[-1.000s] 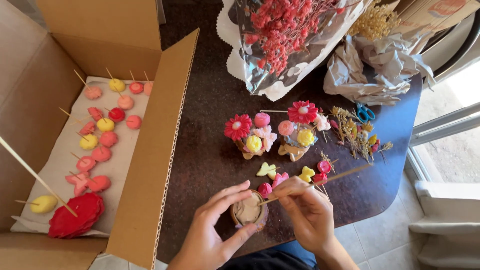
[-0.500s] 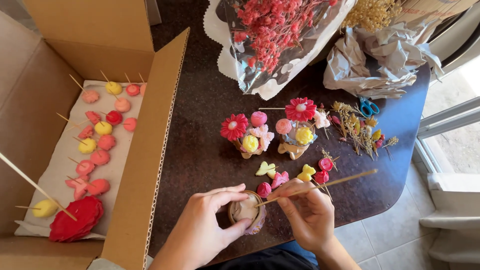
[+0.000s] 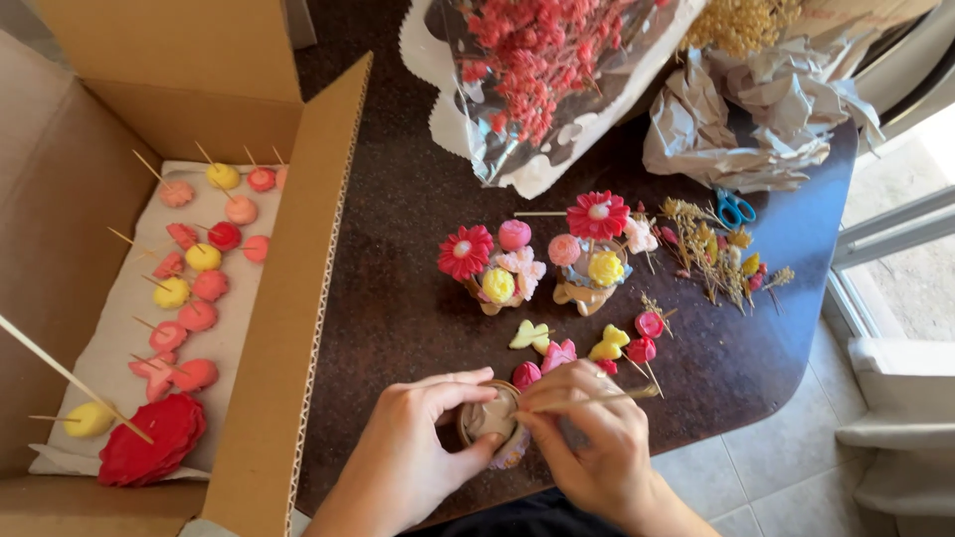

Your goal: Decorating small jars with artificial flowers and decorative picks

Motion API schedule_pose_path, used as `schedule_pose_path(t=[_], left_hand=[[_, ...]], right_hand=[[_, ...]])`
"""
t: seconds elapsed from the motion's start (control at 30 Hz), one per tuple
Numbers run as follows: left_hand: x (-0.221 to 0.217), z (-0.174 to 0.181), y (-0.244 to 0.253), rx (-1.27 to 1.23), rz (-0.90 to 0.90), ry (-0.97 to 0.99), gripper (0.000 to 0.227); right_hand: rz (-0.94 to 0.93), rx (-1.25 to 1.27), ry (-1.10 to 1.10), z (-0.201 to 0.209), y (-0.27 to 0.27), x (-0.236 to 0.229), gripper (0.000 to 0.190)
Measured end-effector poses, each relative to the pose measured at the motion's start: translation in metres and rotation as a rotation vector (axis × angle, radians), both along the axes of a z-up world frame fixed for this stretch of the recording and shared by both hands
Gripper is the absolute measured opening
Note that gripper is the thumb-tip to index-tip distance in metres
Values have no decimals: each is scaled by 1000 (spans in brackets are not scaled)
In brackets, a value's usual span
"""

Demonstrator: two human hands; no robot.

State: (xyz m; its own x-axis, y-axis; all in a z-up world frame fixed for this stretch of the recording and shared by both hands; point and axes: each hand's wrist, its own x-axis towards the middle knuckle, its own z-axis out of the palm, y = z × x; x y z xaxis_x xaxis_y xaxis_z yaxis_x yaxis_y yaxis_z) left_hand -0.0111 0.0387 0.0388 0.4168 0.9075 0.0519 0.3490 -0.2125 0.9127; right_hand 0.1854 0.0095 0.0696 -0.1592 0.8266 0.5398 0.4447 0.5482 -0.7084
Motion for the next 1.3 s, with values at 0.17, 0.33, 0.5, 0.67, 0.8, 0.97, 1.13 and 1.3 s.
schedule_pose_path(t=[0.17,0.33,0.5,0.67,0.8,0.97,1.13,1.3], left_hand=[[-1,2,-1,15,-8,-13,42],[-8,8,5,20,-79,-31,37],[-19,15,30,-4,-323,14,30],[-22,29,28,15,-242,-44,36],[-14,10,0,85,-122,-26,28],[-1,-3,-24,154,119,-58,49],[-7,-4,-21,311,-22,-128,45],[-14,-1,-13,422,-252,-171,44]], right_hand=[[-50,-26,-119,8,1,2,3],[-117,-48,15,19,-4,20,8],[15,-276,424,5,-3,22,14],[120,-405,679,-30,-13,18,14],[53,-364,514,-23,-23,13,16],[135,-279,500,-39,-37,15,9],[155,-212,487,-27,-44,21,11],[22,-125,446,-24,-46,25,10]])
